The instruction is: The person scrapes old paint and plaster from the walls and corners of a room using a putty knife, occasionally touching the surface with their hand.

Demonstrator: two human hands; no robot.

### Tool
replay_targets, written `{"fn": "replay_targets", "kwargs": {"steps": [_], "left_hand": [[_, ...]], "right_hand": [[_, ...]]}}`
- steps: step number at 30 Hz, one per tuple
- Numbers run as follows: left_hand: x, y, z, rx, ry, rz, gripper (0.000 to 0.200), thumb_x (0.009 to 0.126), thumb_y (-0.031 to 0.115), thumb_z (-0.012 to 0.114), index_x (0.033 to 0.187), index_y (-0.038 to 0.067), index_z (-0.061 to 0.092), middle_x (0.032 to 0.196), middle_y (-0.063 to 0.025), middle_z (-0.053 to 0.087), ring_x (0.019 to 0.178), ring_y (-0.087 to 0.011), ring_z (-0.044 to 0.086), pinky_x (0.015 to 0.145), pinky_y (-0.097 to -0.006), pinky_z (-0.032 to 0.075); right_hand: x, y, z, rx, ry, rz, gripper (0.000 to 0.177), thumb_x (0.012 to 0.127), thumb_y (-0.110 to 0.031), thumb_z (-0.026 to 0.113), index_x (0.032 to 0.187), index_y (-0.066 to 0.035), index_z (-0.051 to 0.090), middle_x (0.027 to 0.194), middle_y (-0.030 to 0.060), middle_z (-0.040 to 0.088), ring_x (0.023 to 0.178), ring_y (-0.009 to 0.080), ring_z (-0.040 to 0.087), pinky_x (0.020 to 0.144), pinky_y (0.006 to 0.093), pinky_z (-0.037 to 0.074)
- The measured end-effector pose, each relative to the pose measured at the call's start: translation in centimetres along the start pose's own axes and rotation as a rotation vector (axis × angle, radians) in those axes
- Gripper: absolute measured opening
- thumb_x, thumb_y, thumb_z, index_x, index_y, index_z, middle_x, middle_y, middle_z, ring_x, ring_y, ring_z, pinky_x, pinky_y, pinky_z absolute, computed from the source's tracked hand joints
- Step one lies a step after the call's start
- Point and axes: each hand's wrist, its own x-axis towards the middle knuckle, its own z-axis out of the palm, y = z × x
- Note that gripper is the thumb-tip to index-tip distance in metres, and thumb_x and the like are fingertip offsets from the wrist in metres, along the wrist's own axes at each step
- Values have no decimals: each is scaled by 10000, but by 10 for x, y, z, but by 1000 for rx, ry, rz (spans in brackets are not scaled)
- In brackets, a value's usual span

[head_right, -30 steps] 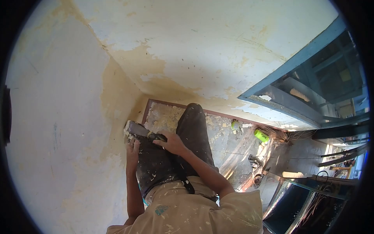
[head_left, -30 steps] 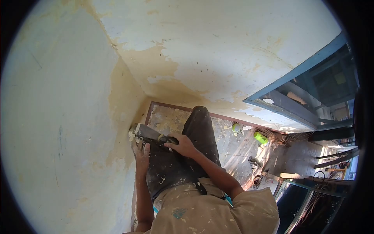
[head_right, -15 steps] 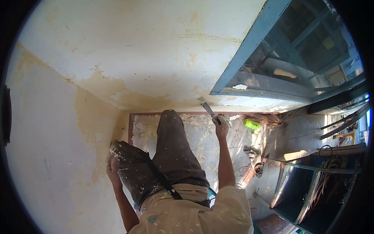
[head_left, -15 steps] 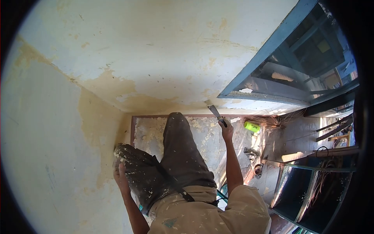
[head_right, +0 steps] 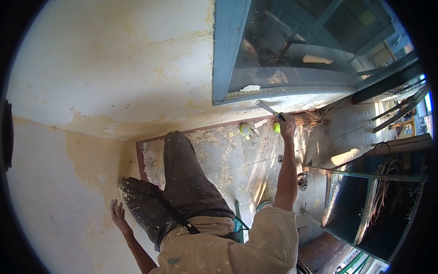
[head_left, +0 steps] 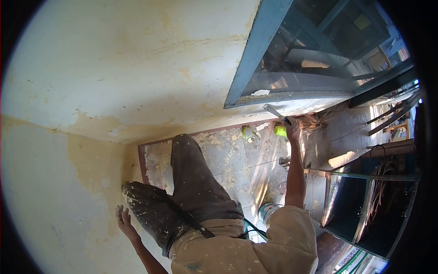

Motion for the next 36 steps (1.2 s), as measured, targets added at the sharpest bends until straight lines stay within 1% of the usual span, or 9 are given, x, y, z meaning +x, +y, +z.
{"fn": "replay_targets", "kwargs": {"steps": [5, 14, 17, 19, 21, 23, 26, 33, 36], "left_hand": [[10, 6, 18, 7, -102, 55, 506, 959, 336, 441, 1373, 57, 364, 1355, -136, 444, 1200, -267, 486, 1011, -410, 346], [16, 32, 34, 36, -88, 135, 477, 970, 303, 423, 1365, 40, 372, 1340, -118, 464, 1180, -272, 502, 1001, -399, 357], [9, 33, 25, 23, -41, 139, 479, 970, 311, 418, 1372, 54, 371, 1342, -104, 467, 1195, -276, 490, 1007, -404, 348], [7, 28, 19, 33, -12, 143, 473, 969, 306, 421, 1366, 53, 378, 1332, -104, 476, 1199, -277, 485, 1008, -404, 347], [7, 21, 15, 77, 6, 148, 466, 966, 300, 427, 1357, 49, 387, 1319, -105, 488, 1204, -275, 479, 1009, -402, 347], [12, 31, 22, 149, -2, 252, 417, 968, 243, 435, 1311, 5, 427, 1304, -134, 491, 1170, -272, 501, 992, -382, 366], [27, 68, 47, 214, 5, 473, 356, 967, 176, 446, 1258, -27, 474, 1281, -156, 501, 1153, -266, 509, 980, -360, 380], [58, 232, 138, 85, 128, 1369, 318, 948, 55, 427, 1238, -70, 469, 1333, -228, 426, 1222, -324, 438, 1016, -418, 362], [53, 317, 166, 207, 333, 1612, 406, 960, 218, 433, 1239, -76, 456, 1368, -259, 365, 1263, -360, 377, 1043, -464, 304]], "right_hand": [[19, -6, 9, -171, -88, -9, 286, 769, -333, 657, 997, -160, 657, 969, 30, 642, 938, 274, 554, 813, 426, 417], [-6, -211, 118, -18, -375, -121, 301, 775, -371, 651, 992, -162, 643, 1046, 47, 624, 1054, 254, 539, 847, 480, 413], [-45, -236, 142, 200, -488, 2, 345, 784, -418, 648, 907, -96, 661, 812, 135, 649, 818, 328, 620, 730, 452, 471], [-77, -233, 143, 283, -568, 198, 394, 783, -463, 636, 925, -97, 670, 834, 145, 665, 823, 339, 628, 723, 428, 484], [-110, -194, 166, 291, -602, 382, 382, 801, -396, 643, 960, -48, 644, 763, 119, 665, 609, 243, 633, 560, 362, 495], [-131, -163, 162, 391, -600, 641, 374, 823, -299, 632, 1055, -11, 569, 679, 76, 635, 459, 133, 574, 398, 289, 449], [-120, -155, 108, 582, -369, 864, 360, 850, -228, 577, 1089, 35, 517, 706, 99, 599, 416, 150, 551, 328, 264, 397], [-44, -141, 51, 692, -125, 867, 249, 858, -199, 541, 981, 15, 573, 659, 77, 567, 358, 107, 419, 307, 261, 306], [-12, -123, 63, 666, -224, 847, 242, 833, -200, 563, 800, 38, 595, 591, 84, 556, 369, 130, 448, 317, 282, 319]]}}
